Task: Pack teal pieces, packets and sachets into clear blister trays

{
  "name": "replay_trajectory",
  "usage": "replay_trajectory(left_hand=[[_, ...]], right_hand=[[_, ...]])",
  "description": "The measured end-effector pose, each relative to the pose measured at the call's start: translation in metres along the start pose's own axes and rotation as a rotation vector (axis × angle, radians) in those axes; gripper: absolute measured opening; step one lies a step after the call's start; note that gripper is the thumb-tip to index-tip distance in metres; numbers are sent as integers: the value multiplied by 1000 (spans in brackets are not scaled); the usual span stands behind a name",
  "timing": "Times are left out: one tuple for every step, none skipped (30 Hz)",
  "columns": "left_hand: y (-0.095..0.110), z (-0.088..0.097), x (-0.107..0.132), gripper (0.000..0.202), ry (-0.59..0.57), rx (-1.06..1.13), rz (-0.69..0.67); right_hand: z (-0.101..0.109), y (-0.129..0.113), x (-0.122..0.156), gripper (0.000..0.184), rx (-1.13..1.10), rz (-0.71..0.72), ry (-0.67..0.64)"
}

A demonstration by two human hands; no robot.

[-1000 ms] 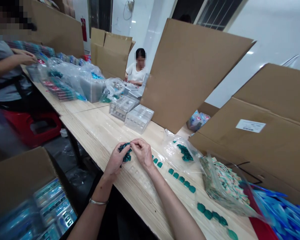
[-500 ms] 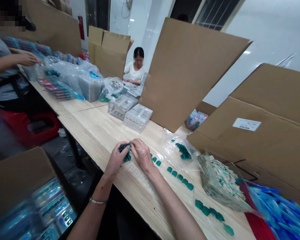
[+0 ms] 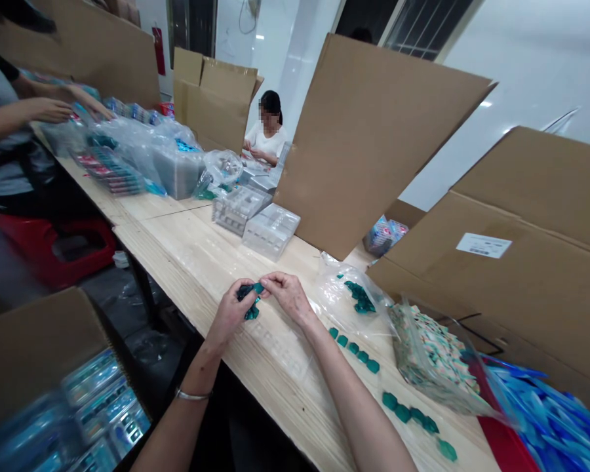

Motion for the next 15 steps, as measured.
replay_trajectory(left_hand=[[0,0,-1,13,1,7,1],[0,1,-1,13,1,25,6],[-1,2,-2,13,-3,48,15],[-1,2,-2,13,-7,68,23],[-1,3,-3,13,-12,82,31],[-1,3,-3,13,-18,88,34],[-1,4,-3,13,-25,91,34],[-2,4,-4,13,-33,91,31],[-2,5,-4,14,-42,88,32],[-3,5,-4,15,-47,83,41],[-4,7,-4,16,-45,82,63],[-4,9,-5,19,-31,94,93],[-5,11,-6,22,-12,123,132],[-5,14,-7,26,13,167,169],[-5,18,-8,29,40,221,200]], right_hand=[[0,0,0,26,-1,-3,0],[-1,0,0,26,-5,4,-8],[-1,-1,0,26,-7,23,-22],[-2,-2,1,26,-3,54,-41],[-3,-3,2,26,13,94,-60],[-4,-5,3,26,37,138,-76],[-4,-7,4,25,61,176,-88],[-4,-9,4,24,82,201,-100],[-3,-11,4,23,94,211,-106],[-1,-11,3,23,97,209,-103],[1,-11,1,23,99,202,-85],[5,-10,-3,23,109,200,-52],[9,-8,-7,23,135,209,-8],[13,-4,-13,22,176,230,37],[16,1,-19,21,228,261,78]])
Point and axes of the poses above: each hand's wrist, its own x-axis away from the middle knuckle, its own z-axis out of the back of the hand, y = z × x, the point moved 1 cm from there along -x, towards the middle knuckle, and after that the axes turned 8 degrees about z, right-handed, at the moved point
